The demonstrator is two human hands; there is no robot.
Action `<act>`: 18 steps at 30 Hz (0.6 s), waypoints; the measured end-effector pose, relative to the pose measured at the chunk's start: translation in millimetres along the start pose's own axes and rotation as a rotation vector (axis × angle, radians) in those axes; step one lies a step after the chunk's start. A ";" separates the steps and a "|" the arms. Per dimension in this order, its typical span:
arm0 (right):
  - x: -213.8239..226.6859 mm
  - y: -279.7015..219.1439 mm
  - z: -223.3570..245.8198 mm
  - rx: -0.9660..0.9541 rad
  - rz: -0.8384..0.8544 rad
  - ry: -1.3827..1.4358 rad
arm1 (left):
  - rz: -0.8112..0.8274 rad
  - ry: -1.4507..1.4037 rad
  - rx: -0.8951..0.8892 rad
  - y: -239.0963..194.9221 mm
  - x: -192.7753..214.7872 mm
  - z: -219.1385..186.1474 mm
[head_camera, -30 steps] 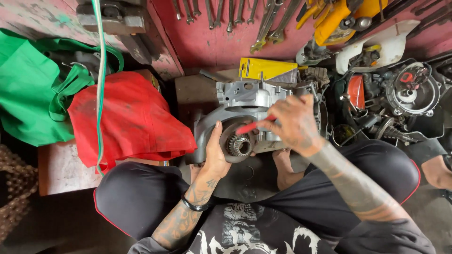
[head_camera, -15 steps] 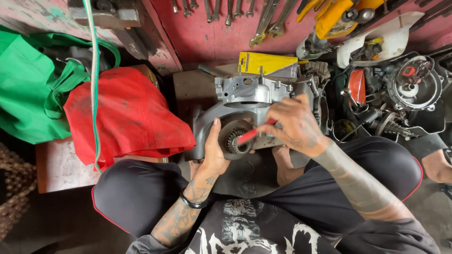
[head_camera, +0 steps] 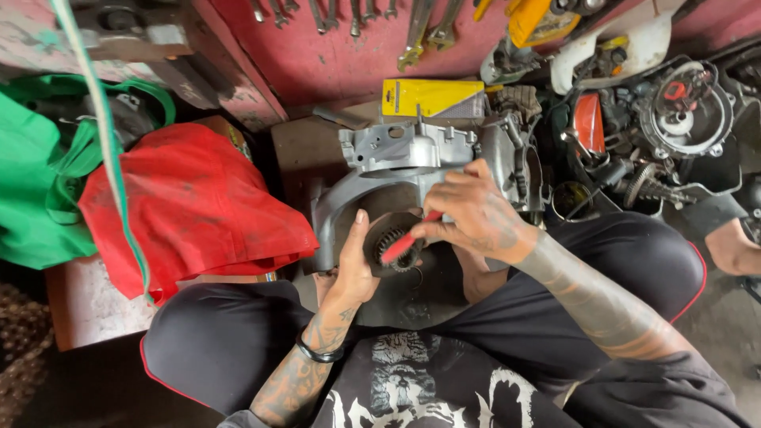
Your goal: A person is cleaning a motorcycle engine gear component using a small brush to remove dirt and grease.
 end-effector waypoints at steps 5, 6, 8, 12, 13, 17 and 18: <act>2.7 -3.6 2.5 -0.017 -0.009 -0.064 | 0.037 0.040 -0.006 -6.2 -8.1 -2.5; 3.0 -1.7 6.3 -0.011 -0.038 0.005 | -0.005 -0.004 0.004 -7.1 -9.3 -3.7; 6.5 1.3 5.9 -0.023 -0.073 0.069 | -0.041 -0.043 0.033 -3.9 0.8 -2.3; 12.7 3.0 9.1 0.015 -0.120 -0.127 | 0.041 -0.075 0.101 1.7 6.2 6.6; 9.6 4.7 13.5 0.036 -0.109 -0.074 | -0.046 -0.063 -0.010 -0.3 3.6 2.0; 2.6 -1.8 -3.3 -0.022 -0.119 -0.114 | -0.001 -0.104 0.238 6.4 21.9 15.5; 5.2 -0.6 -3.3 -0.005 -0.125 -0.132 | -0.077 -0.108 0.191 4.1 12.8 10.8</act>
Point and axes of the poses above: each hand's wrist, its own y-axis towards the middle knuckle, its own x-axis out of the back of the hand, z = x × y, the point moved 4 cm from there along y, towards the middle knuckle, and after that the axes turned 9 degrees about x, right-handed, at the moved point
